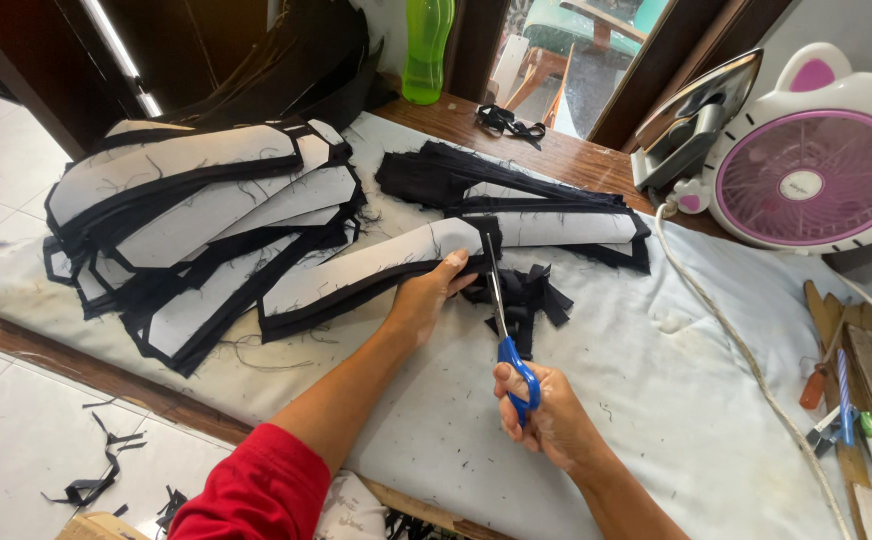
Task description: The person uses blue-handled scissors to cut black fabric pieces that are layered over white paper patterns. They trim the fabric along the pattern edges, rotate the pieces as needed, and place the finished cutouts onto a growing pile on the table.
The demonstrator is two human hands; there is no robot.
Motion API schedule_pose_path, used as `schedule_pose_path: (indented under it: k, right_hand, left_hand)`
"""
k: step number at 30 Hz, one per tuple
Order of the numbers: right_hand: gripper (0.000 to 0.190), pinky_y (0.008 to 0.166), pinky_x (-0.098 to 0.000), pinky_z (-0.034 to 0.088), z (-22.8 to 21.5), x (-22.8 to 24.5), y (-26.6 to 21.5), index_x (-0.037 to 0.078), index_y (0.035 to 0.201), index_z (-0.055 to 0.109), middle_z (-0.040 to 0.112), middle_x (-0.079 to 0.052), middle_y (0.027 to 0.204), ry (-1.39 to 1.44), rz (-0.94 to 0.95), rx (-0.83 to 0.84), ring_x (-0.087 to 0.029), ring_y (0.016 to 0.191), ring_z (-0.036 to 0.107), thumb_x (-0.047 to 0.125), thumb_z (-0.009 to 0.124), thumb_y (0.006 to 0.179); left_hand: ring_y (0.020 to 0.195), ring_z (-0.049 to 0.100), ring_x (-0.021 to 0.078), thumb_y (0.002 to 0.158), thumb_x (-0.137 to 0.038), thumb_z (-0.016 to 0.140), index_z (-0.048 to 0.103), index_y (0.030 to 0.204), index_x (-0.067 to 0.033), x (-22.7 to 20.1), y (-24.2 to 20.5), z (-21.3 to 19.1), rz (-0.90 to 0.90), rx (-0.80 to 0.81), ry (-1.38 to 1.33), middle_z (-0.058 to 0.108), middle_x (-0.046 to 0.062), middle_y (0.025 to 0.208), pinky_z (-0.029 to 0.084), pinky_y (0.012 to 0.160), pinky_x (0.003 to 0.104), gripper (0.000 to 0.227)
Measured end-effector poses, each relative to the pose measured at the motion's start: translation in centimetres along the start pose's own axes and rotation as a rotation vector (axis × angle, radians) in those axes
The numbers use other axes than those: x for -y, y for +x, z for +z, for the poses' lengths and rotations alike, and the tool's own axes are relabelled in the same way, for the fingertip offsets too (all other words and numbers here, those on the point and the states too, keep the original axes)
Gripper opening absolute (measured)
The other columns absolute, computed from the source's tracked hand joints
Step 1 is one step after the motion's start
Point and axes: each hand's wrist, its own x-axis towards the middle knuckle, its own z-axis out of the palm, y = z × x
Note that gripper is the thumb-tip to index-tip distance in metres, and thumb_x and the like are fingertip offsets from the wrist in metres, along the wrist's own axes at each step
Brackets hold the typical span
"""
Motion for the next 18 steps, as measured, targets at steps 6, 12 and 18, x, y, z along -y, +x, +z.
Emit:
schedule_pose_path:
  k: [6,12,18]
  right_hand:
    - [0.043,0.032,-0.0280,0.023,0.1,0.6,-0.1,0.001,0.081,0.058,0.053,-0.012,0.048,0.020,0.013,-0.034,-0.019,0.038,0.046,0.042,0.068,0.092]
    - [0.041,0.030,-0.0275,0.024,0.1,-0.1,0.1,0.000,0.082,0.058,0.055,-0.012,0.047,0.021,-0.027,-0.038,-0.019,0.037,0.047,0.038,0.069,0.093]
    - [0.036,0.028,-0.0274,0.023,0.4,-0.3,-0.1,-0.001,0.081,0.058,0.055,-0.013,0.046,0.003,-0.029,-0.039,-0.019,0.035,0.046,0.030,0.070,0.095]
  left_hand:
    - [0.141,0.056,0.0261,0.090,-0.030,0.063,0.064,0.136,-0.0005,0.7,0.1,0.1,0.027,0.098,0.021,0.053,0.013,0.157,0.044,0.120,0.034,0.054]
    - [0.137,0.059,0.0270,0.086,-0.028,0.068,0.066,0.131,0.0020,0.6,0.2,0.3,0.022,0.079,-0.026,0.060,0.014,0.150,0.046,0.120,0.034,0.054]
    - [0.134,0.062,0.0265,0.088,-0.028,0.066,0.067,0.132,0.0005,0.2,-0.2,0.3,0.025,0.064,-0.006,0.061,0.012,0.150,0.045,0.120,0.033,0.052]
